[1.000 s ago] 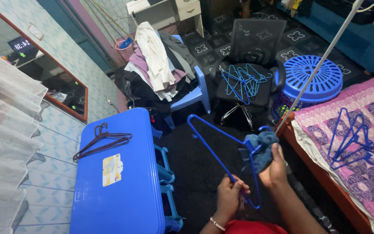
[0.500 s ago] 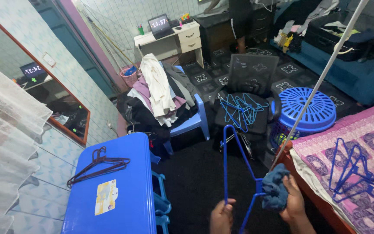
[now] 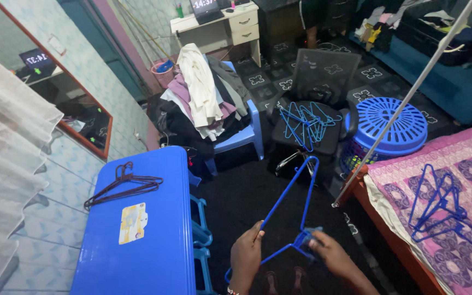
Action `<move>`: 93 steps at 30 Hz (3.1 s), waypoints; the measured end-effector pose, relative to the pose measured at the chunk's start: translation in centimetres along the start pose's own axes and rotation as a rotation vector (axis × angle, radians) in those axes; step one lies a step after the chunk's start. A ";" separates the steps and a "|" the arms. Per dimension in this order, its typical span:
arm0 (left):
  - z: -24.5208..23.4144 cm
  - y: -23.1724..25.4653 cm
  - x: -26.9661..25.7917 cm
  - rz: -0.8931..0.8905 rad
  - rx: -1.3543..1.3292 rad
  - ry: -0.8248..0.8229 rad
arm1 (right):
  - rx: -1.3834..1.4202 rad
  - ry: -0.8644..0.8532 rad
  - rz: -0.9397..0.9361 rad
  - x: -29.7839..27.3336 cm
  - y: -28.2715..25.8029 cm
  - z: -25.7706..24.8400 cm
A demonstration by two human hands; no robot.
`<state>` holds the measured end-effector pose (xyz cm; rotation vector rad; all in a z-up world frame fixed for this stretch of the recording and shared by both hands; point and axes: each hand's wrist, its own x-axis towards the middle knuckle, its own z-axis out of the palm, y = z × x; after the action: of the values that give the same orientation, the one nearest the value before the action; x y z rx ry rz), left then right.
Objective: The person wipes several plastic clothes hangers with a cloth, handling them one at a time and placing them on a chair and a bed.
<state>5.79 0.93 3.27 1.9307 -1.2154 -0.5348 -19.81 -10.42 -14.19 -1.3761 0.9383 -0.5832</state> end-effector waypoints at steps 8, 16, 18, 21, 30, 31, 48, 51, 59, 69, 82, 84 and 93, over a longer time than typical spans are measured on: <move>0.6 0.2 -0.7 0.046 -0.090 0.113 | 0.015 0.067 -0.159 -0.1 -3.6 -1.8; 0.7 2.9 -1.4 0.498 0.232 0.270 | -0.454 -0.085 -0.186 -0.9 -7.4 3.1; 2.1 2.1 -1.9 0.588 0.220 0.248 | -0.338 -0.075 -0.172 -1.1 -7.8 3.7; 3.9 0.1 -2.3 0.706 0.200 0.184 | -0.239 -0.021 -0.163 -0.8 -7.2 3.4; 9.0 -7.1 -1.8 0.292 0.274 -0.371 | 0.117 0.116 -0.244 1.9 -3.0 1.2; 9.8 -8.5 -2.0 0.304 0.297 -0.433 | 0.327 0.157 -0.227 1.8 -3.5 1.0; 7.6 -11.8 0.7 0.358 0.432 0.212 | 0.929 0.651 -0.379 0.6 -8.3 -3.0; 11.0 -15.0 1.1 -0.103 -0.331 -0.105 | 1.136 0.518 -0.547 -0.1 -7.4 -2.6; 14.4 -18.6 -1.3 -0.348 -1.209 -0.244 | 0.927 0.526 -0.073 -1.2 -7.4 -1.8; 9.2 -14.7 -1.9 -0.211 -0.529 -0.347 | -0.163 0.107 -0.093 -1.5 -1.1 -6.6; 10.2 -11.5 -0.6 -0.413 -0.482 -0.165 | -0.276 0.656 -0.309 -0.5 -2.0 -1.2; 9.8 -12.3 0.1 -0.460 -0.473 -0.122 | -0.306 0.739 -0.293 -1.2 -2.4 -1.6; 7.4 -14.2 2.8 -0.556 -0.680 0.073 | -0.580 0.803 -0.314 -2.3 -8.3 -2.3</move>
<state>9.96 -0.99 -12.31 1.6366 -0.3413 -1.0016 -21.54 -11.05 -5.47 -1.8634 1.6331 -1.2210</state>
